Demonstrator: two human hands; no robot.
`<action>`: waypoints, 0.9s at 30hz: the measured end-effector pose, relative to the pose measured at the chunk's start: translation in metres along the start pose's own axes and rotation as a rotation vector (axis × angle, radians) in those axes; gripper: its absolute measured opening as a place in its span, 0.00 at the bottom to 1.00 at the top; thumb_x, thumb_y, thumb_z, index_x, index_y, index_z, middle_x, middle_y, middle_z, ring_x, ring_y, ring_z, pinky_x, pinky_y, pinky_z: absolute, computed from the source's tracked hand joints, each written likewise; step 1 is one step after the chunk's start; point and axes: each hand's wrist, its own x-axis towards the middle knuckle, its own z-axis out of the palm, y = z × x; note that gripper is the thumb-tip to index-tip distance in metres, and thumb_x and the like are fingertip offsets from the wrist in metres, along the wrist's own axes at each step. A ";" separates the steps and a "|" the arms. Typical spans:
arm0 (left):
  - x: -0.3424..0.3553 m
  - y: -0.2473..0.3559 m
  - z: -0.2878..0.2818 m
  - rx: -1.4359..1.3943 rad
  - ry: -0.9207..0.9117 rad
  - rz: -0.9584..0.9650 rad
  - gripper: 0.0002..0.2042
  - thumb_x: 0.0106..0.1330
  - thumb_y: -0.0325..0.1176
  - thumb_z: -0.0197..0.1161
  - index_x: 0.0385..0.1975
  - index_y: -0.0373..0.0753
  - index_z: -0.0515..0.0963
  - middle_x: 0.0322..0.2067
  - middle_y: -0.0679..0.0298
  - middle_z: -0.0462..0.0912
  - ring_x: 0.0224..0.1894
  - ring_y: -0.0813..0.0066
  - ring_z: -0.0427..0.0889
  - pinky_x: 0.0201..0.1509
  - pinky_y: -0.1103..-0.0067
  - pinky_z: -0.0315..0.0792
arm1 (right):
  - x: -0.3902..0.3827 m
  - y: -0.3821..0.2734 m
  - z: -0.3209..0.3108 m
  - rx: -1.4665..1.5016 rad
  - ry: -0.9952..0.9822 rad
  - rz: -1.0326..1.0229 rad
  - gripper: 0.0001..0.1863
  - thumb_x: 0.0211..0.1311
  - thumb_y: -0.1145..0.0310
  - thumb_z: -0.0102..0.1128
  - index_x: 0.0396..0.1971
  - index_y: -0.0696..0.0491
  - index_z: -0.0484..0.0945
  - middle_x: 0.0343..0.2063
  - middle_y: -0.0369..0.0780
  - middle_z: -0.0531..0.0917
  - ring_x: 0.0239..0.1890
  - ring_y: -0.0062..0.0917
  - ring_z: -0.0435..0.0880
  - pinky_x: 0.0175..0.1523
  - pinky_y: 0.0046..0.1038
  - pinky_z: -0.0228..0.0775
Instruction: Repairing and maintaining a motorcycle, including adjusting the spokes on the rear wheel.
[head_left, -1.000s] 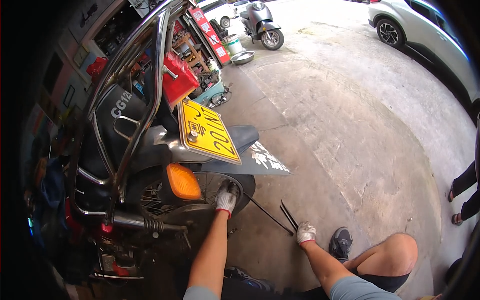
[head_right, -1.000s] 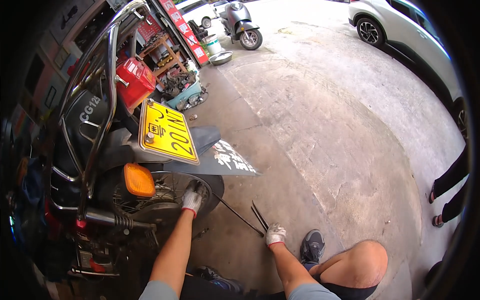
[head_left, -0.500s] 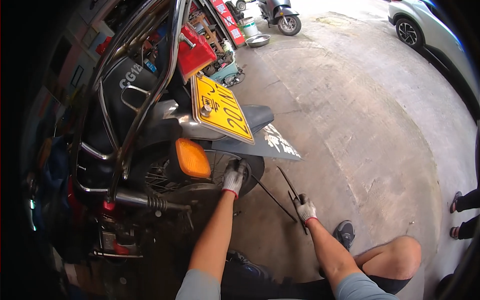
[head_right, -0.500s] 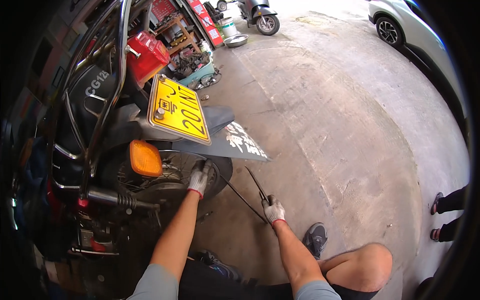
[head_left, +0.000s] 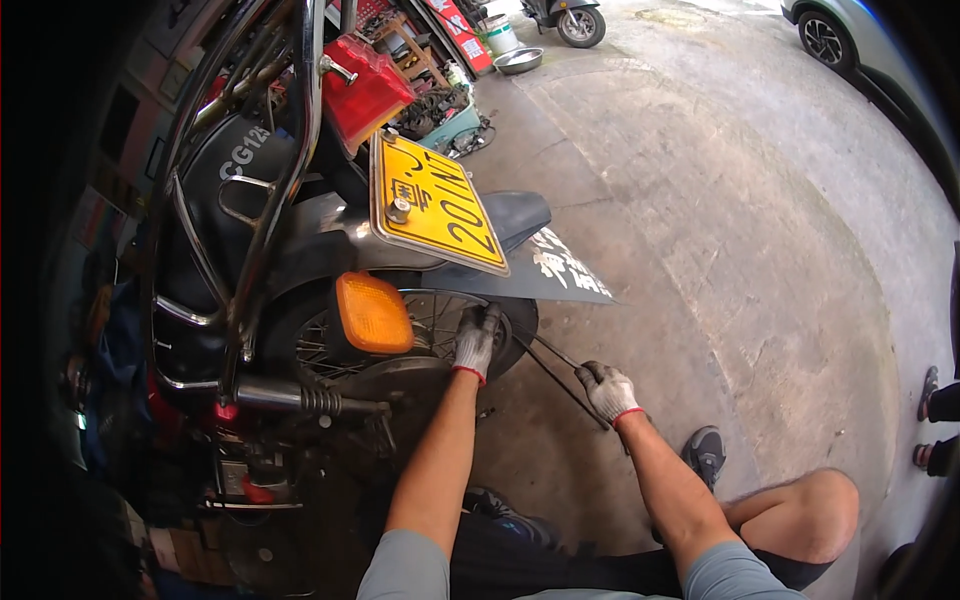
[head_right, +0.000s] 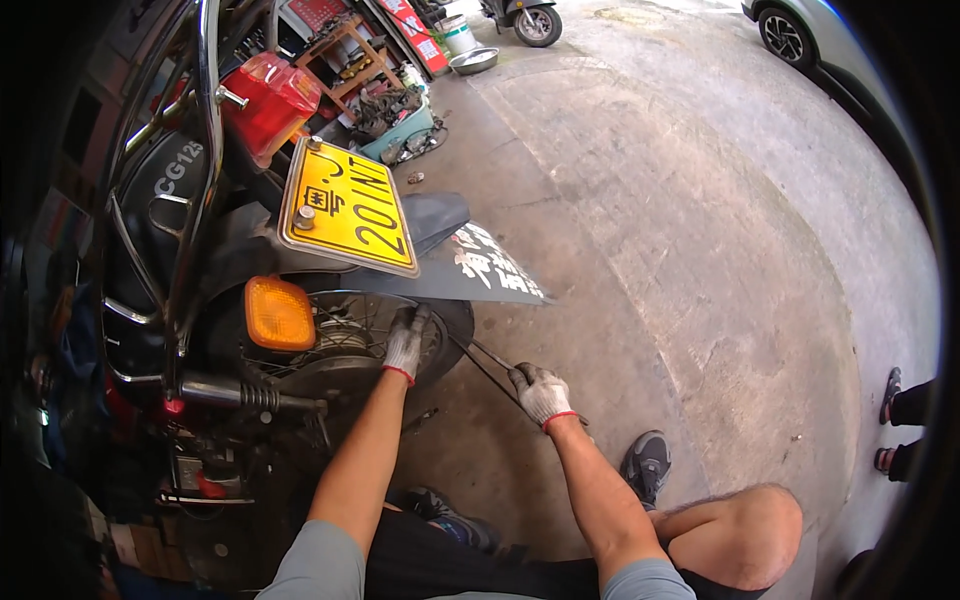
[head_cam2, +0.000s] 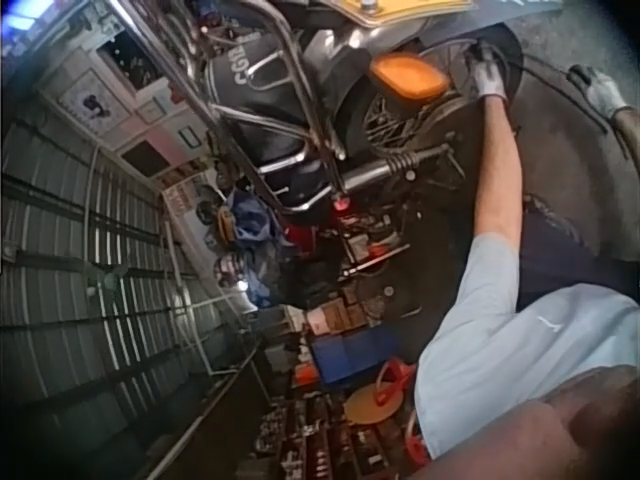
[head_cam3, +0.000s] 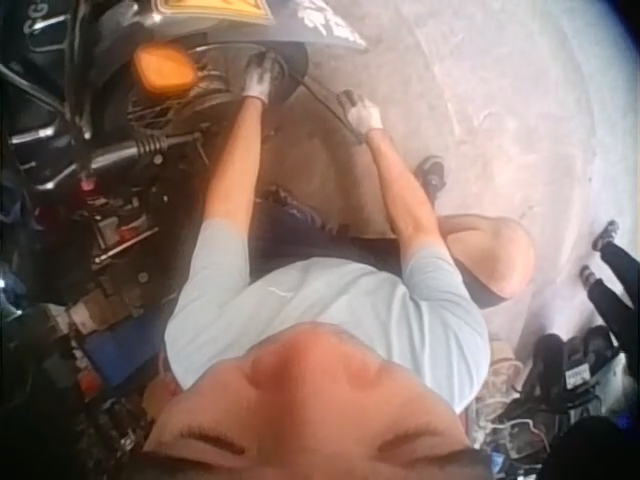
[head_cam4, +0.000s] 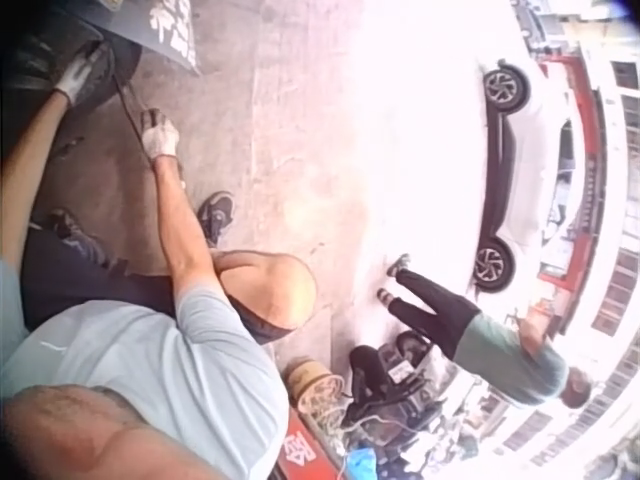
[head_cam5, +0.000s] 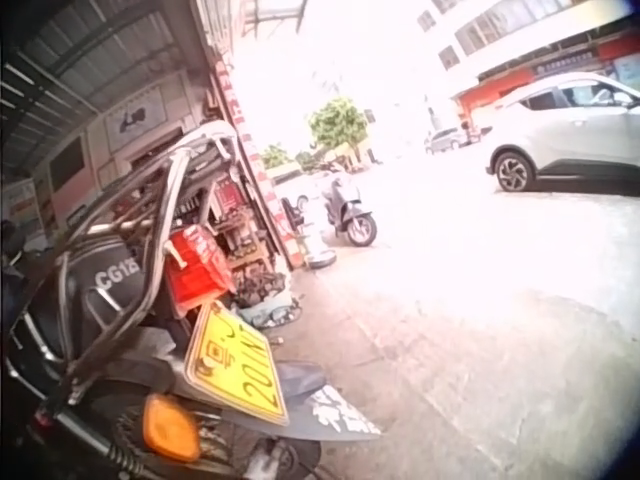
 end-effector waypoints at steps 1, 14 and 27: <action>0.001 -0.001 -0.002 0.000 -0.017 0.008 0.28 0.65 0.53 0.52 0.51 0.31 0.70 0.52 0.50 0.73 0.55 0.56 0.71 0.57 0.72 0.62 | 0.003 -0.008 -0.006 0.004 -0.002 -0.001 0.22 0.64 0.49 0.42 0.45 0.47 0.76 0.42 0.49 0.80 0.49 0.43 0.75 0.53 0.39 0.66; 0.014 -0.016 0.014 0.287 0.183 -0.063 0.34 0.59 0.63 0.50 0.44 0.32 0.71 0.43 0.44 0.76 0.48 0.45 0.74 0.49 0.62 0.67 | 0.044 -0.028 -0.048 -0.155 -0.080 -0.012 0.18 0.63 0.51 0.44 0.43 0.43 0.79 0.42 0.41 0.81 0.47 0.37 0.78 0.51 0.37 0.69; 0.019 -0.020 0.017 0.196 0.124 -0.168 0.35 0.59 0.64 0.50 0.44 0.32 0.73 0.40 0.45 0.79 0.46 0.46 0.75 0.49 0.62 0.67 | 0.047 -0.050 -0.054 -0.278 -0.055 0.008 0.15 0.62 0.55 0.46 0.42 0.40 0.80 0.40 0.40 0.82 0.44 0.37 0.80 0.49 0.35 0.71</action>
